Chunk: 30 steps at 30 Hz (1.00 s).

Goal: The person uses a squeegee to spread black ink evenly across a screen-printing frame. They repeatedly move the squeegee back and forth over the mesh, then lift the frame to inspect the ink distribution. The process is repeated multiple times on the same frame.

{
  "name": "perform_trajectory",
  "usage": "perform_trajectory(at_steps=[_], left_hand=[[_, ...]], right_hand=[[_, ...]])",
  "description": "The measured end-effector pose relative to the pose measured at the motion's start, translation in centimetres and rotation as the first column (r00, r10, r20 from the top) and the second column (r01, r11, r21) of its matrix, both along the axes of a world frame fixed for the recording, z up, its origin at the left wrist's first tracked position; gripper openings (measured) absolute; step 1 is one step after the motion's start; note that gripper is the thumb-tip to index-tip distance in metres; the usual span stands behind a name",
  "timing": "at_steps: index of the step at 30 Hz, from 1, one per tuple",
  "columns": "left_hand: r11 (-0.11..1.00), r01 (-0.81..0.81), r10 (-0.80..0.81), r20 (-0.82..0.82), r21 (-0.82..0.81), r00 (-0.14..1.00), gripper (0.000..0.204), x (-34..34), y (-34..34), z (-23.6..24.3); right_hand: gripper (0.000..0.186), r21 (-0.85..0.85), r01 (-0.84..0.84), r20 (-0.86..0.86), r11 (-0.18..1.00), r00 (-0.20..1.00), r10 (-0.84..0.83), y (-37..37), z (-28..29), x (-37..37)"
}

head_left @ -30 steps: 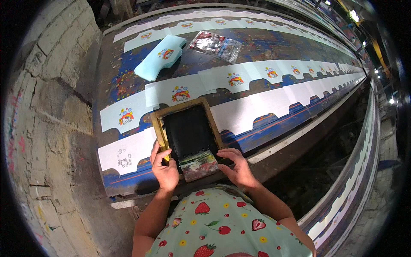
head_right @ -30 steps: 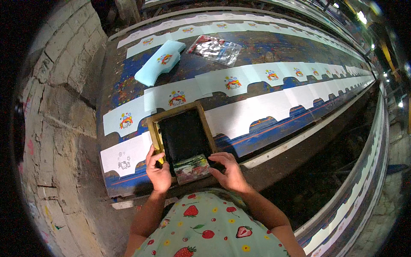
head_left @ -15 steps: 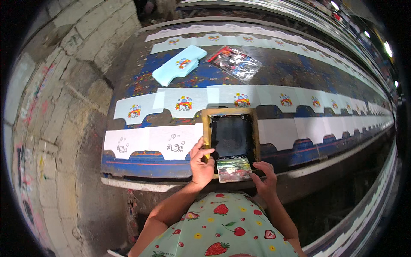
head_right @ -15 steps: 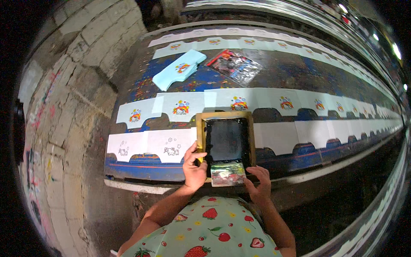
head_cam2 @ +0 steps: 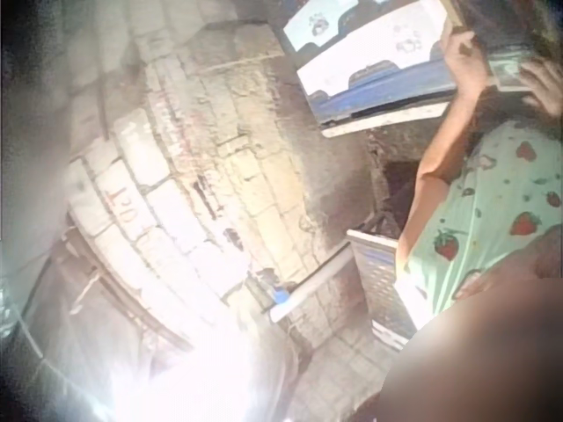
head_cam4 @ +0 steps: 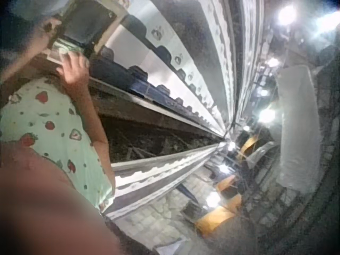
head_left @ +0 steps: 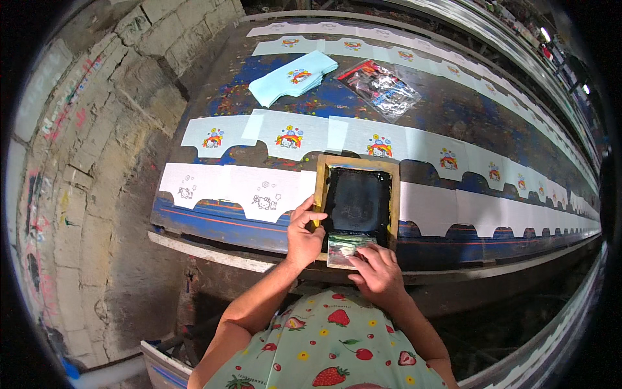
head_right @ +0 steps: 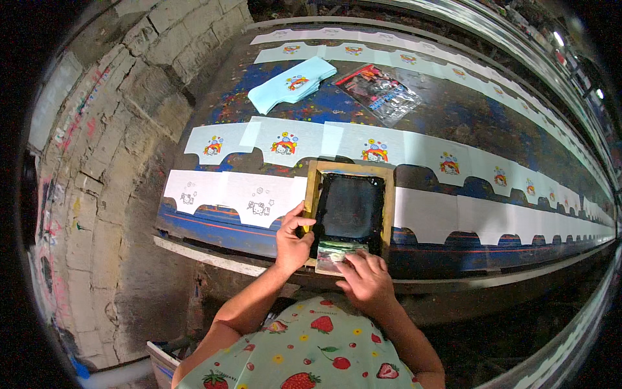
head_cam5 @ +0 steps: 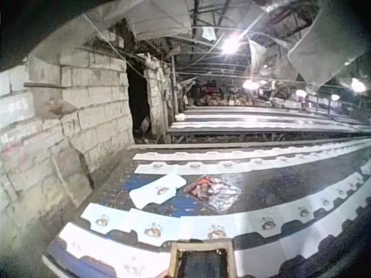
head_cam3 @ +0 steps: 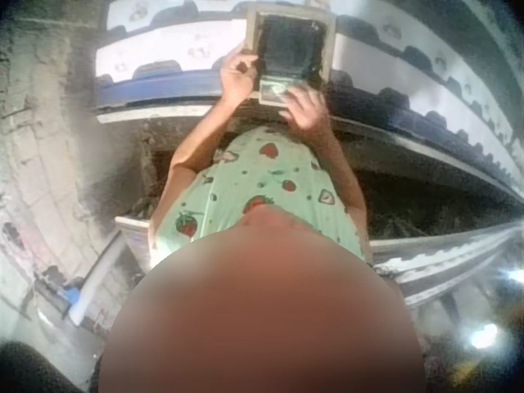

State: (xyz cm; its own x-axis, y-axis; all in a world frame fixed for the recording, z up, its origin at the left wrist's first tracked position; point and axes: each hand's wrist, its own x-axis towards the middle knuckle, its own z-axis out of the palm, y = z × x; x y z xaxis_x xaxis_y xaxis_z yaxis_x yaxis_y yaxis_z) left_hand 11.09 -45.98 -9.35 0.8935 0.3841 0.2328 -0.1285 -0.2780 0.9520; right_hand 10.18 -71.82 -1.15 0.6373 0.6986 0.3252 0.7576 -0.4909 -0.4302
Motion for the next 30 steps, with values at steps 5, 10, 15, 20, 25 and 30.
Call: perform_trajectory(at_steps=[5,10,15,20,25,30], left_hand=[[0.999,-0.027,0.026,-0.027,-0.025,0.999,0.036,0.2,0.2,-0.6],[0.989,0.028,-0.033,-0.03,-0.145,0.999,0.041,0.9,1.2,-0.8],[0.991,0.01,-0.041,-0.23,-0.134,0.972,0.054,1.9,2.3,0.5],[0.996,0.04,-0.06,-0.283,-0.076,0.957,0.07,2.5,2.7,2.0],[0.997,0.066,-0.074,-0.243,-0.039,0.967,0.078,2.2,2.6,2.4],[0.996,0.08,-0.085,-0.278,-0.029,0.957,0.075,2.2,3.0,1.9]], right_hand=[[0.041,-0.086,-0.091,0.115,0.992,0.988,0.101,1.6,1.4,2.7],[0.036,-0.225,-0.253,-0.325,0.941,0.93,0.173,0.4,4.5,9.3],[0.031,-0.19,-0.195,-0.301,0.962,0.944,0.132,2.3,4.2,16.5],[0.039,-0.03,-0.061,-0.031,0.998,0.998,0.06,4.8,1.9,21.4],[0.045,-0.128,0.022,-0.095,0.992,0.995,-0.034,4.3,1.8,20.2],[0.051,-0.219,-0.008,-0.061,0.976,0.998,-0.006,4.0,1.7,15.5]])
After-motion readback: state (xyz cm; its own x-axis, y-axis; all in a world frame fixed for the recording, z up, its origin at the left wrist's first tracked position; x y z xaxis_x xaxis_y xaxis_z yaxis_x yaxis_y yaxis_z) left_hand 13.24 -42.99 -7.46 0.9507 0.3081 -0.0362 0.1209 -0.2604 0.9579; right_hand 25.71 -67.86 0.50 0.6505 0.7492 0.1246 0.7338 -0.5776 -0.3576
